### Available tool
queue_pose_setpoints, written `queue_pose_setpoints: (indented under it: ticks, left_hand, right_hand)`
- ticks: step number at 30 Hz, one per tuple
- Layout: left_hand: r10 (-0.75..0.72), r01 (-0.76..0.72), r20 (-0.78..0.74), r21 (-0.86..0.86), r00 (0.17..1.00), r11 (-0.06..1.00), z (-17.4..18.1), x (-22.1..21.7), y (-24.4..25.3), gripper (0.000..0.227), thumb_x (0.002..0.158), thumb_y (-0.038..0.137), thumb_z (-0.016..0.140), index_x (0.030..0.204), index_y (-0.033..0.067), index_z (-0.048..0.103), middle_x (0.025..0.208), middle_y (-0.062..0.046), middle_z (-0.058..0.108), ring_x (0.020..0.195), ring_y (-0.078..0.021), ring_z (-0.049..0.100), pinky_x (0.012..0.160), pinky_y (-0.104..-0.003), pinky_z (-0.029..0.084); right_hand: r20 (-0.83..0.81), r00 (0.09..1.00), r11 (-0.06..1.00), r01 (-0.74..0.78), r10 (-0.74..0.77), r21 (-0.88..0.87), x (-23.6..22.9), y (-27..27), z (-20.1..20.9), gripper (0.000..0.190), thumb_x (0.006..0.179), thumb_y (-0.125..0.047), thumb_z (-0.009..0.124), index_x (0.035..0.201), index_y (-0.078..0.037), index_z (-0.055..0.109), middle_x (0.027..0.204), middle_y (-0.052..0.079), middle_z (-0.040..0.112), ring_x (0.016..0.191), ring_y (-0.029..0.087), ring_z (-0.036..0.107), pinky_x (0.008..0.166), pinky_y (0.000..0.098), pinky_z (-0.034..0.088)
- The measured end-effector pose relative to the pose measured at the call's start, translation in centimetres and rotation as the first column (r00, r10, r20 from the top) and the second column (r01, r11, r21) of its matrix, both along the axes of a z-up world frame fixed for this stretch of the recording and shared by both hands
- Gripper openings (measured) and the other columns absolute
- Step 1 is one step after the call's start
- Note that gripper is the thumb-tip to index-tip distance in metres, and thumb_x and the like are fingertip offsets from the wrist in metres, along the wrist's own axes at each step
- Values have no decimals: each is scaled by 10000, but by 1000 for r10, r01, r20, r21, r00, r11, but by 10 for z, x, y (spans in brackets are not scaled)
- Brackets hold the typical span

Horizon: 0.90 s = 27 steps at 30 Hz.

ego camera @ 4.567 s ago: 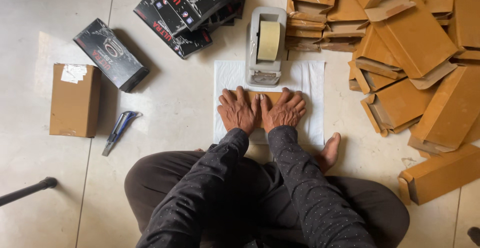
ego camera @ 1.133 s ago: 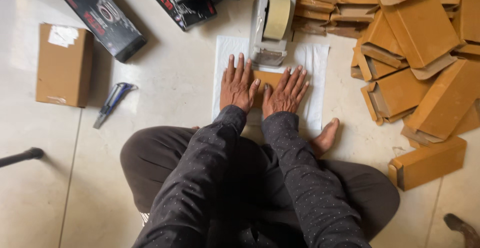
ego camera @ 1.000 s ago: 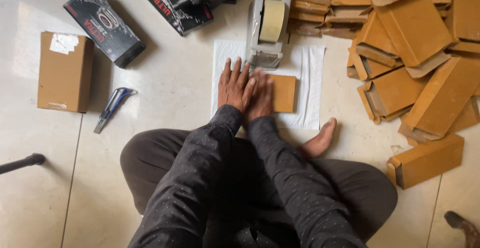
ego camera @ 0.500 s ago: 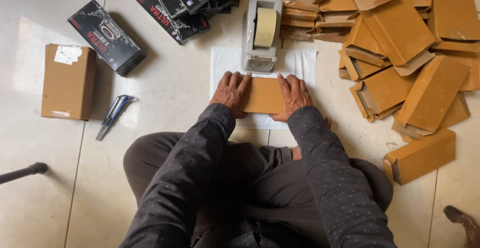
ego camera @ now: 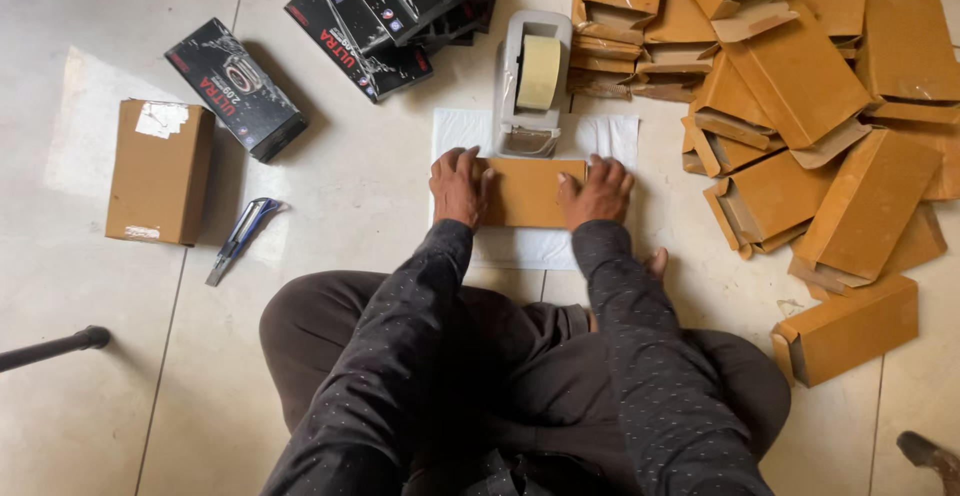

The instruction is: The person sits on the floor and packs smartwatches into retail boxes, then places them into brown shipping envelopes. They attach labels to the envelopes and seal them with tape. The person repeats this process for multiple units.

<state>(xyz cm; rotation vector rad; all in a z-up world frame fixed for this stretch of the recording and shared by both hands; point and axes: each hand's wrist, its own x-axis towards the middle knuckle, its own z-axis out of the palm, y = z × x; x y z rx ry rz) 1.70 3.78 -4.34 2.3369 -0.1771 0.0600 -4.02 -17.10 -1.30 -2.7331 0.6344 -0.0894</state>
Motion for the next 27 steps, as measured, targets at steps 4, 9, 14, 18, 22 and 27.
queue_pose_setpoints:
  ticks: [4,9,14,18,22,27]
  left_hand:
    - [7,-20,111,117,994,993,-15,-8,-4,443,1009,309,603,1403,106,588,1432,-146,526,1339,-353,428,1077,-508,316]
    - [-56,33,90,245,994,969,0,0,5,314,1035,305,550,1296,155,639,1387,-61,578,1336,-323,445,1082,-495,315]
    - [-55,42,41,266,998,963,6,-7,5,276,1048,329,567,1239,145,641,1383,-45,586,1347,-309,448,1094,-481,327]
    - [-8,-17,126,201,992,979,-5,9,3,326,1038,355,538,1259,144,650,1343,-66,606,1315,-311,470,1074,-485,326]
    - [158,-207,-157,-374,975,904,-27,15,25,536,1143,450,370,1216,65,736,1239,-88,748,1194,-286,663,1103,-452,442]
    - [94,-721,-716,-691,692,49,-32,37,70,723,1055,559,246,1259,-42,591,1059,-163,719,900,-268,708,824,-411,588]
  right_hand:
    - [-169,980,987,-126,107,-101,-11,59,-20,908,1009,-573,472,1586,33,120,1654,289,23,1538,447,18,1231,568,43]
    - [-422,799,760,-571,429,-310,-7,100,-30,850,945,-396,441,1615,-11,88,1684,235,15,1559,368,-11,1256,488,-1]
    - [-9,939,931,-343,345,-123,-18,37,-31,813,1030,-467,469,1601,38,186,1693,234,128,1581,363,70,1282,491,108]
    - [73,959,957,-265,275,-121,1,23,-33,787,1028,-426,531,1587,52,251,1678,247,215,1570,390,137,1242,530,207]
    - [116,968,971,-209,223,-119,1,25,-34,622,1016,-387,585,1466,12,427,1488,238,420,1411,420,338,1138,573,312]
    - [132,976,981,-162,175,-103,18,22,-29,367,1055,-386,589,1213,-57,555,1279,183,494,1244,374,429,1057,562,320]
